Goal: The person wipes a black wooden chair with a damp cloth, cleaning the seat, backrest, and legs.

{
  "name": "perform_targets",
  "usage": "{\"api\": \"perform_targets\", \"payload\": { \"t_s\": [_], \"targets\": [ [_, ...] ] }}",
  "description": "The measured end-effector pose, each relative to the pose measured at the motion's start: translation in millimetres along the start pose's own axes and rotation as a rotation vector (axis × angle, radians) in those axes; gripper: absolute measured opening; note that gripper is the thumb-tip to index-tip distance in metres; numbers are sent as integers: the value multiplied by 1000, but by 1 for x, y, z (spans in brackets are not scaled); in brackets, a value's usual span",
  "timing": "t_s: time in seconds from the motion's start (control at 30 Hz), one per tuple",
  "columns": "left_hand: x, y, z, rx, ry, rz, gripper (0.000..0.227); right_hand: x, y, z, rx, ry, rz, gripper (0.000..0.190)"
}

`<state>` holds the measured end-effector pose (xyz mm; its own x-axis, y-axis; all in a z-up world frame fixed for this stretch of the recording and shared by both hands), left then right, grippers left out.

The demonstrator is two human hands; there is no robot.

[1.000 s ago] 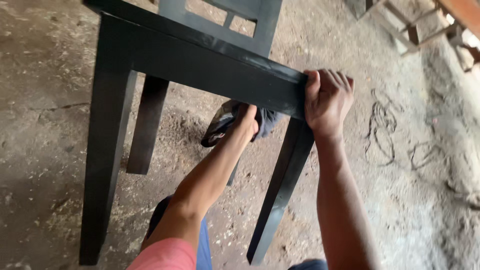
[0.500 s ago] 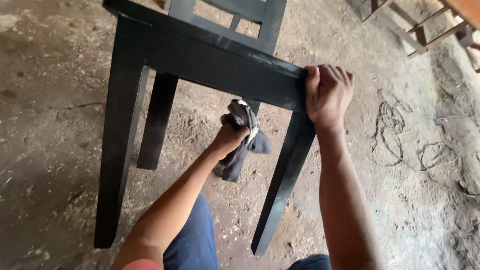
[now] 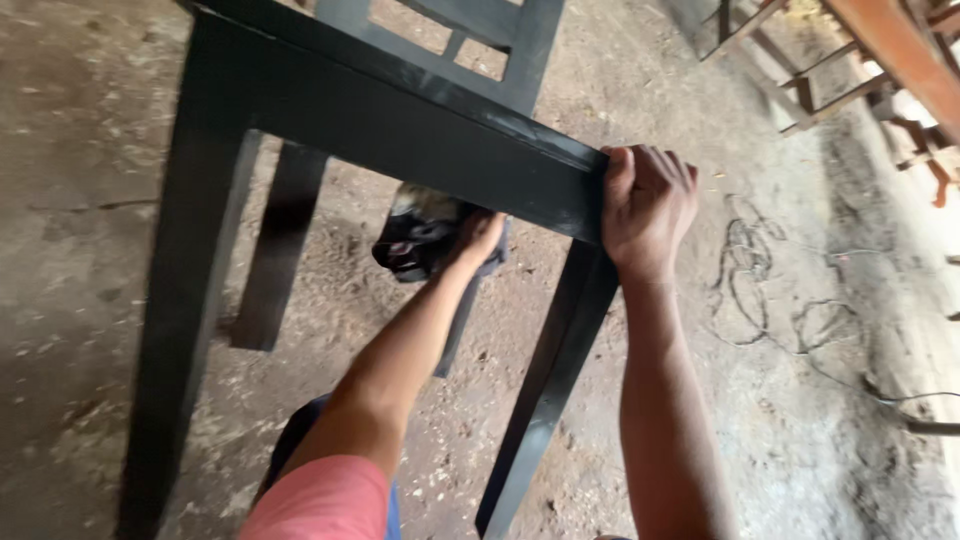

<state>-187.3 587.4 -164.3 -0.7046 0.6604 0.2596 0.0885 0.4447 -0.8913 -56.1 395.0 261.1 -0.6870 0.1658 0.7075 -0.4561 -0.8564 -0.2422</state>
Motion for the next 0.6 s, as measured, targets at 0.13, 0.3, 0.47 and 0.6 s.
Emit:
{"api": "perform_targets", "payload": {
  "t_s": [0.13,0.3,0.47,0.6],
  "targets": [
    [11,-6,8,-28,-72,-68,53,-2,-5,-1,-22,15,-23,36],
    [-19,-87,13,-246,-236,-118,49,0,-2,0,18,-2,-34,37],
    [-84,-154,-42,-804,203,213,31,-1,-4,0,14,-41,-7,40],
    [-132,-157,-67,-1340,123,354,16,-6,-15,-10,51,-43,-42,47]
  ]
}}
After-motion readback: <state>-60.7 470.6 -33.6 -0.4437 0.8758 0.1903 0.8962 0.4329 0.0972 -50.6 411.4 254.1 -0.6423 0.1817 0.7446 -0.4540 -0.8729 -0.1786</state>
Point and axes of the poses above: each hand's wrist, its own x-axis towards the middle knuckle, its own z-axis out of the back of the hand, y = z × x, the point moved 9 cm from there along x, towards the middle knuckle, and after that the axes turned 11 degrees about -x, right-handed, at the moved point
